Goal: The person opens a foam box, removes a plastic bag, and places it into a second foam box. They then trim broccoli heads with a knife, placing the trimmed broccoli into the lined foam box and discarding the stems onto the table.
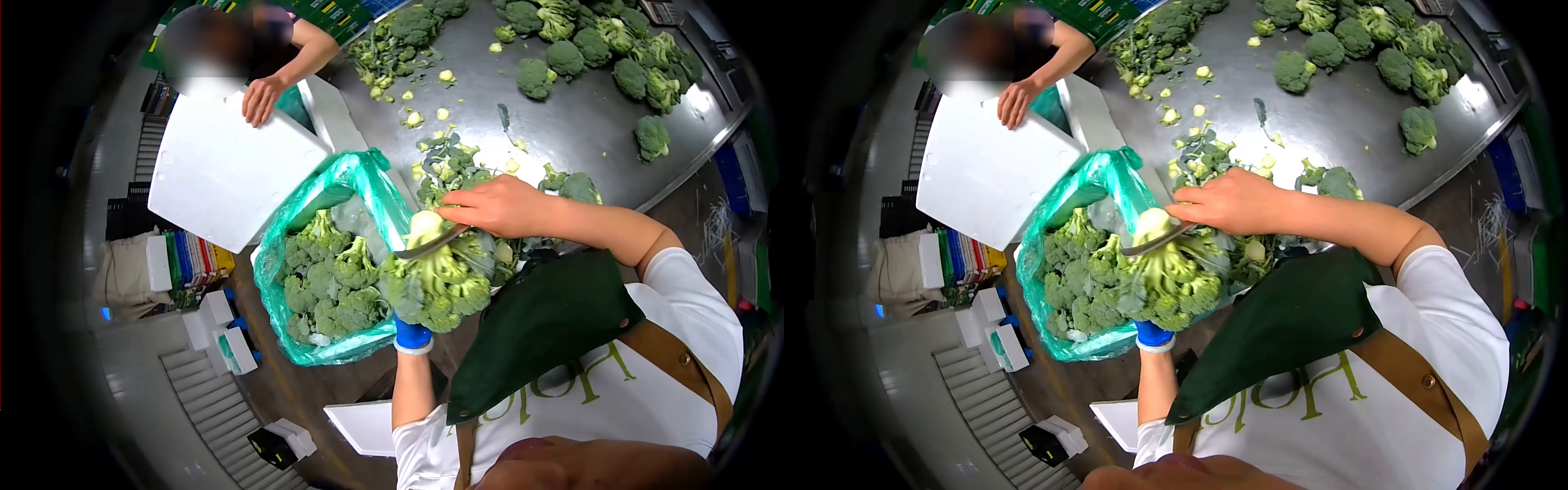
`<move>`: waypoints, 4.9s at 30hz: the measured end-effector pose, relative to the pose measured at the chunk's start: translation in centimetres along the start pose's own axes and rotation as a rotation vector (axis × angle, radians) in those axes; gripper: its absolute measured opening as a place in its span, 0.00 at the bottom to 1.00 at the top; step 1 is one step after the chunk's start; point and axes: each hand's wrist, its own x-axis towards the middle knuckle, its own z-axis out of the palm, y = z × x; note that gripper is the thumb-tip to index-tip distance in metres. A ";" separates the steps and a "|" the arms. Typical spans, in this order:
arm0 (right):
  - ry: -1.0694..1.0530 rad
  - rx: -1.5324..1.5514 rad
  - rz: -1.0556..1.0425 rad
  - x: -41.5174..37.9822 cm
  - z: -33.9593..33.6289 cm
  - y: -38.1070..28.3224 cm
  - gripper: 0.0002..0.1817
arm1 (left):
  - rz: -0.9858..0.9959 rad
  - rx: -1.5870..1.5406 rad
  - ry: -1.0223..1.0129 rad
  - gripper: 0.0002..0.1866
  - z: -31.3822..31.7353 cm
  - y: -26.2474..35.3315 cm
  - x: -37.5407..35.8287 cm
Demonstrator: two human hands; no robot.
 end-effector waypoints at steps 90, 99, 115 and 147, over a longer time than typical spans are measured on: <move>-0.484 -0.401 0.513 -11.5 2.1 5.5 0.22 | -0.533 -0.347 -0.149 0.28 6.8 1.1 1.1; -0.309 1.298 0.764 -8.9 3.5 5.0 0.34 | -0.700 -0.541 -0.238 0.36 8.6 1.1 2.2; -0.035 1.836 1.636 -8.9 5.6 1.7 0.18 | 0.208 0.459 -0.203 0.65 9.9 2.7 3.4; -0.214 0.089 0.738 -21.8 -7.7 2.8 0.11 | -0.158 0.153 -0.326 0.51 12.4 -6.6 7.1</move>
